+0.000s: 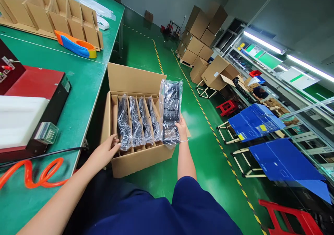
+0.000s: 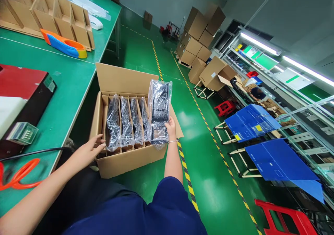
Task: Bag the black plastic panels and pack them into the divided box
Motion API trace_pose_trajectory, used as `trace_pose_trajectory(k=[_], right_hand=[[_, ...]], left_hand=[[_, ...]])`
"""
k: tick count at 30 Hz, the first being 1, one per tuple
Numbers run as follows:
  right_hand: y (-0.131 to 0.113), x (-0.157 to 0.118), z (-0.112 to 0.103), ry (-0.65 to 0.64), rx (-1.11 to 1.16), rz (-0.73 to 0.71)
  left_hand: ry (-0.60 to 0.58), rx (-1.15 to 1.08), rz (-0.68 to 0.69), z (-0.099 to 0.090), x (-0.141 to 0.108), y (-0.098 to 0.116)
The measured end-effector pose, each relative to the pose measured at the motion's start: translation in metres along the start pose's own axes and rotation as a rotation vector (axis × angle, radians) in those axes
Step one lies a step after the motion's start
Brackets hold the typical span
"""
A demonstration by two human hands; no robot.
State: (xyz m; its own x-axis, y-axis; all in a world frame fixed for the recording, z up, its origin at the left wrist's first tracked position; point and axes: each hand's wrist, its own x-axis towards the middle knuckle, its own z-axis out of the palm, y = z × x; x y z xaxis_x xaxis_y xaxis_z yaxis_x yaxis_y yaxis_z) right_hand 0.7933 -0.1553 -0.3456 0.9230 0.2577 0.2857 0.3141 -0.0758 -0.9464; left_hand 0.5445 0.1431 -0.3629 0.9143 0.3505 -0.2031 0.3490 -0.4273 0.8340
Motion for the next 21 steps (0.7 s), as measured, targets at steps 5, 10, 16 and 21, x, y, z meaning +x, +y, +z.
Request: trace_pose_trajectory(k=[5, 10, 16, 21], right_hand=[[0.005, 0.000, 0.001, 0.007, 0.007, 0.046], [0.010, 0.004, 0.002, -0.001, -0.108, 0.053], [0.020, 0.021, 0.000, -0.016, -0.311, 0.083], [0.026, 0.044, 0.013, -0.063, -0.495, 0.106]], left_hand=[[0.008, -0.018, 0.013, 0.002, 0.001, -0.005], [0.015, -0.025, 0.013, 0.003, 0.003, -0.009], [0.030, -0.009, 0.033, 0.002, 0.004, -0.008], [0.025, -0.012, 0.042, 0.004, 0.005, -0.010]])
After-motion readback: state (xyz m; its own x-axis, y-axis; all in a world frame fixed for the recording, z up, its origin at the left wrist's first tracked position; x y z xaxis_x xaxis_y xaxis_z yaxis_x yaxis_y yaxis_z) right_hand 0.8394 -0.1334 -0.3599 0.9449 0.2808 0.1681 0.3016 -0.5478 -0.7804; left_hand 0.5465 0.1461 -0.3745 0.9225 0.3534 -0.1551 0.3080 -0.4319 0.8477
